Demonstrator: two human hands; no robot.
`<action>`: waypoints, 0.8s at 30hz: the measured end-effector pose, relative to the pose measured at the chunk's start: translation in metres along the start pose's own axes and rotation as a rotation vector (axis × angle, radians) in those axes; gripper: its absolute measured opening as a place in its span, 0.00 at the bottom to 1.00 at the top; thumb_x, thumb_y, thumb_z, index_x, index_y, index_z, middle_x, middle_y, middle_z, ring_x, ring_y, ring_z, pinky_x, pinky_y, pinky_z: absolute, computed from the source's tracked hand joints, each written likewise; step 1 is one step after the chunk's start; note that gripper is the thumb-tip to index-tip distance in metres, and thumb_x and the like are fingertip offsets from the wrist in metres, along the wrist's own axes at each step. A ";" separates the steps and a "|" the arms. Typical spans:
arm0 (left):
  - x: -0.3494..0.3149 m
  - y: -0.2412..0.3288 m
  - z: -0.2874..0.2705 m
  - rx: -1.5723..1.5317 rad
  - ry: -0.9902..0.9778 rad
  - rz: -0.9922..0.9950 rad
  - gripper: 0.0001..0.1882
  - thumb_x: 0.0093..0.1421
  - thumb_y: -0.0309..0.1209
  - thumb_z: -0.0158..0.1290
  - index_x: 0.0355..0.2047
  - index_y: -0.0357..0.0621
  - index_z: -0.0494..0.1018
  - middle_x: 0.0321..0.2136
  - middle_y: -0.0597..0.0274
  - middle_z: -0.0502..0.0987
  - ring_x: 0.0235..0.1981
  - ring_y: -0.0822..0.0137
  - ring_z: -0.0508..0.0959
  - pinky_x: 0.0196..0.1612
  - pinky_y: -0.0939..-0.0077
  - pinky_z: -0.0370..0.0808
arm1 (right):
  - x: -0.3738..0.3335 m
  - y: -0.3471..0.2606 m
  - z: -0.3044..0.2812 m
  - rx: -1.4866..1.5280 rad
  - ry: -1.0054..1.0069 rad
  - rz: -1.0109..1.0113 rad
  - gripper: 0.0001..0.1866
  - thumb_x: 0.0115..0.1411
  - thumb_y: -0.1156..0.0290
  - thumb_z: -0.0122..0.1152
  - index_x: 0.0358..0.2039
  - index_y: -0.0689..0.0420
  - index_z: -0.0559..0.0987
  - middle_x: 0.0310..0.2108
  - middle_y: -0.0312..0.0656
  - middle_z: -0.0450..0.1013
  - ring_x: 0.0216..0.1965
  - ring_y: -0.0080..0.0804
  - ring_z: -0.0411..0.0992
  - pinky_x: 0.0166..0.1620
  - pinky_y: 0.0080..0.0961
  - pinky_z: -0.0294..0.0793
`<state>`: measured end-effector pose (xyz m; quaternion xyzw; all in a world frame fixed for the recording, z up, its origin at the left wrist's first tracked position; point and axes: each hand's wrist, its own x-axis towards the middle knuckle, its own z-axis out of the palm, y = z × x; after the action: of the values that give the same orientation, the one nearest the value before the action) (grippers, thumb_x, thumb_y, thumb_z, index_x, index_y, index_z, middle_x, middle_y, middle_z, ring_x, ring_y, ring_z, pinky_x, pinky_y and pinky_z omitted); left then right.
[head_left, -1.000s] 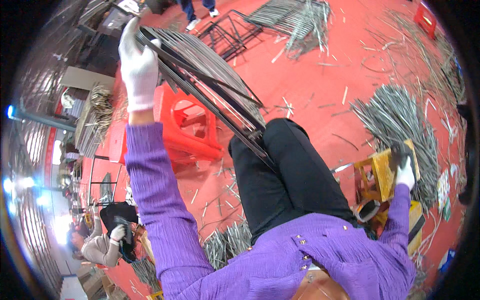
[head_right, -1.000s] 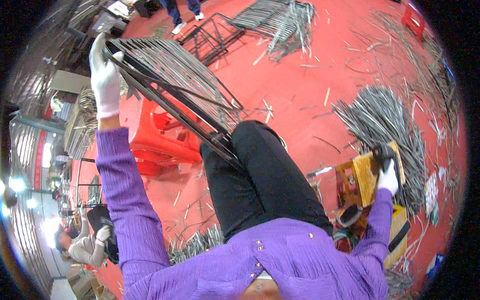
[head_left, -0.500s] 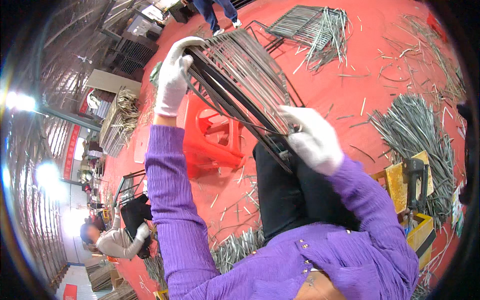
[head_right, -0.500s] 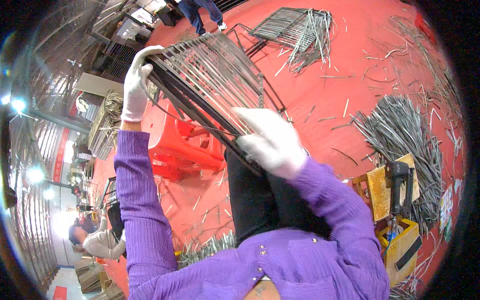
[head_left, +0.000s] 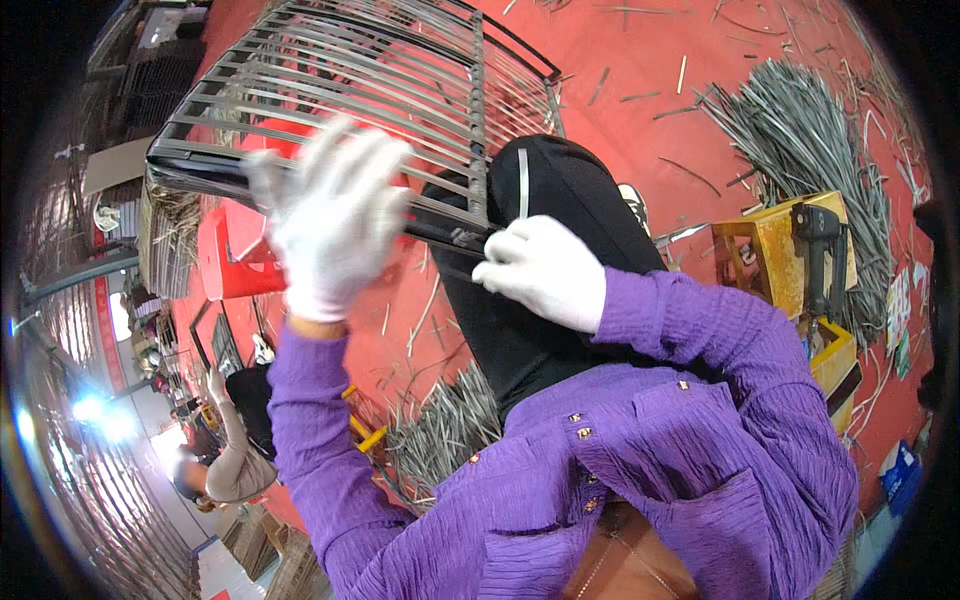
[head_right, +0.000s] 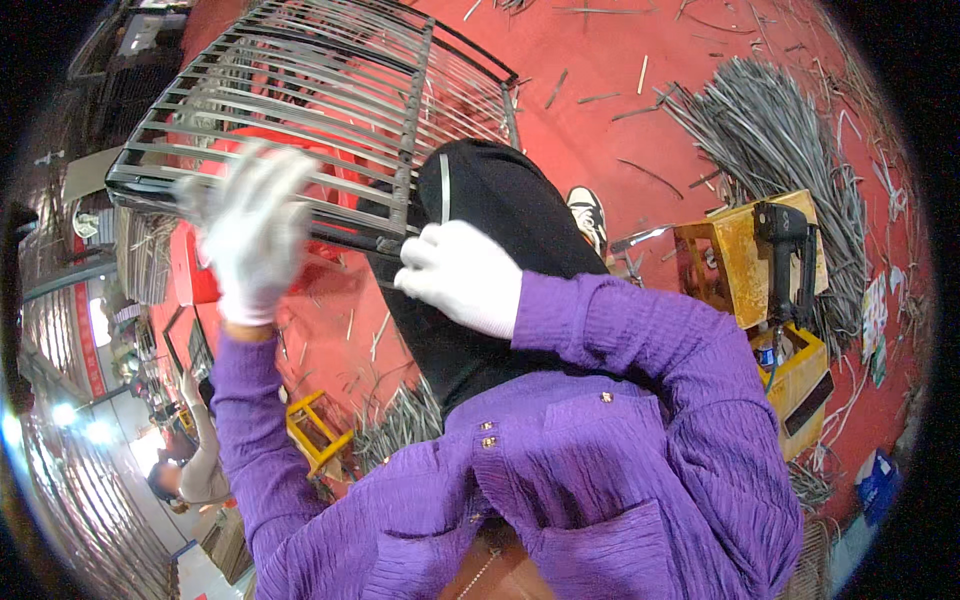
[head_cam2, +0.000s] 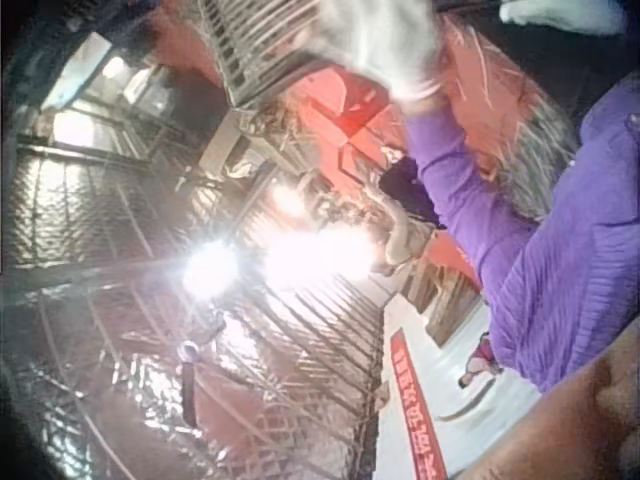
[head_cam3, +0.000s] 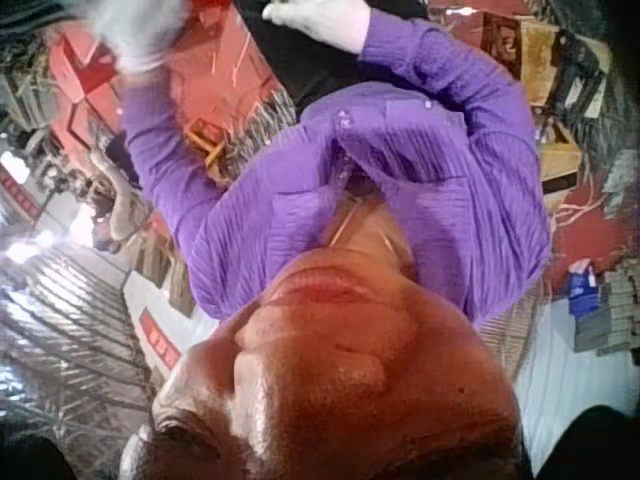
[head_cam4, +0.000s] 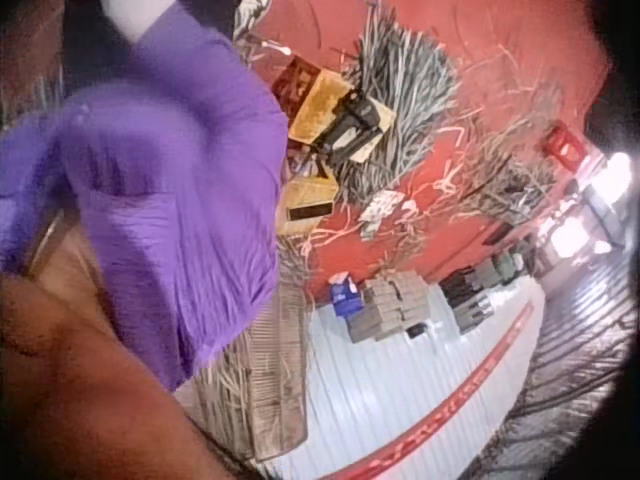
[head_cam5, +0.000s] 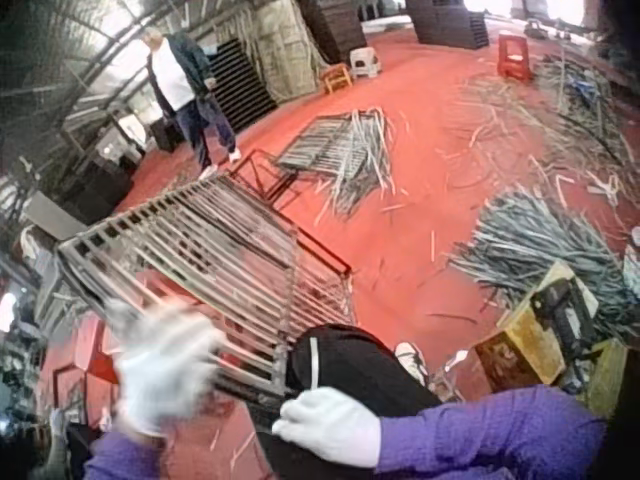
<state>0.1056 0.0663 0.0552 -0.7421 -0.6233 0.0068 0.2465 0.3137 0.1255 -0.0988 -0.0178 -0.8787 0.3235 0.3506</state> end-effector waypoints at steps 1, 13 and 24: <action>-0.004 0.009 0.018 -0.014 0.076 0.013 0.07 0.57 0.35 0.55 0.35 0.59 0.81 0.39 0.73 0.81 0.47 0.69 0.77 0.71 0.50 0.41 | 0.000 0.005 -0.003 -0.080 -0.082 0.038 0.07 0.53 0.69 0.60 0.34 0.51 0.80 0.28 0.38 0.70 0.30 0.39 0.72 0.33 0.36 0.70; -0.009 -0.100 0.080 -0.086 0.259 -0.073 0.07 0.54 0.33 0.54 0.20 0.54 0.77 0.24 0.73 0.79 0.37 0.67 0.77 0.69 0.55 0.45 | 0.139 0.116 0.012 -0.059 0.069 -0.502 0.17 0.57 0.71 0.59 0.47 0.46 0.81 0.45 0.39 0.78 0.47 0.38 0.78 0.42 0.31 0.80; -0.036 -0.060 0.080 -0.141 0.427 -0.165 0.06 0.59 0.40 0.58 0.33 0.57 0.80 0.35 0.70 0.77 0.40 0.65 0.76 0.64 0.55 0.58 | 0.223 0.151 0.042 0.110 0.112 -0.792 0.17 0.55 0.75 0.61 0.46 0.54 0.80 0.50 0.41 0.76 0.57 0.43 0.71 0.58 0.38 0.73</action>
<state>0.0170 0.0672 -0.0033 -0.6886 -0.6146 -0.2139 0.3199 0.0898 0.2788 -0.0749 0.3234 -0.7785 0.2083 0.4960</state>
